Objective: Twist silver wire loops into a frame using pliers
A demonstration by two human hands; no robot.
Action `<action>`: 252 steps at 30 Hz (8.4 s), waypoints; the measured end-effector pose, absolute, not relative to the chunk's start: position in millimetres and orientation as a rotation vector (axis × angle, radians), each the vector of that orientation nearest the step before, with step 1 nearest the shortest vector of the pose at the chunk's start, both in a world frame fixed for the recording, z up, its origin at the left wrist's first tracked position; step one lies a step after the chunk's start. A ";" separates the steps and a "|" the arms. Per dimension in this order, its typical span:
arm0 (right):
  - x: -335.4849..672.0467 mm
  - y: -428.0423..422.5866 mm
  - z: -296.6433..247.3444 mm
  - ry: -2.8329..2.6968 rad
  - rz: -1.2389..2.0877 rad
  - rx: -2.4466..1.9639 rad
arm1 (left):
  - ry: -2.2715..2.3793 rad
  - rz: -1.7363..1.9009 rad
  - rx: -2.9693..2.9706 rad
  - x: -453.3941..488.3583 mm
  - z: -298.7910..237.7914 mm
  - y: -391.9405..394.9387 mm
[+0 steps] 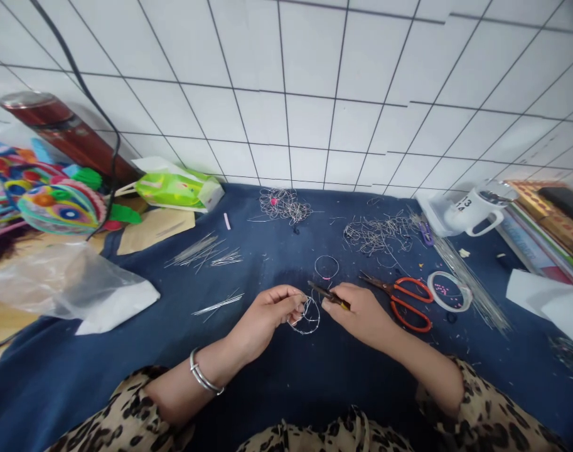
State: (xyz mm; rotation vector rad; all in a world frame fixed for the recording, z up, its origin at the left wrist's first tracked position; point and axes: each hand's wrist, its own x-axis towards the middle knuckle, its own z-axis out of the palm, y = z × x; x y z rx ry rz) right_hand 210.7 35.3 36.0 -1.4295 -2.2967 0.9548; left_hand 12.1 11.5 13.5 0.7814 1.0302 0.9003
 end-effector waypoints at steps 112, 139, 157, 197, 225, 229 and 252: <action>222.2 48.7 19.0 -2.541 0.355 -1.404 | 1.162 1.133 1.189 0.4 3.5 21.2; 252.3 60.5 49.5 -2.959 0.245 -1.600 | 1.196 1.264 1.250 -3.6 -12.0 29.7; 238.5 47.4 39.0 -3.005 0.144 -1.671 | 1.168 1.298 1.387 2.7 -16.8 19.6; 229.0 52.1 26.0 -2.759 0.449 -1.612 | 1.203 1.194 1.446 -2.9 -17.3 19.4; 229.2 39.1 -0.2 -2.438 0.365 -1.466 | 1.252 1.029 1.544 0.2 -19.3 14.2; 227.4 37.1 -1.0 -2.441 0.346 -1.444 | 1.257 1.056 1.688 -0.3 -18.3 14.7; 227.7 39.5 -4.5 -2.473 0.384 -1.384 | 1.178 0.899 1.892 -1.1 -17.5 17.4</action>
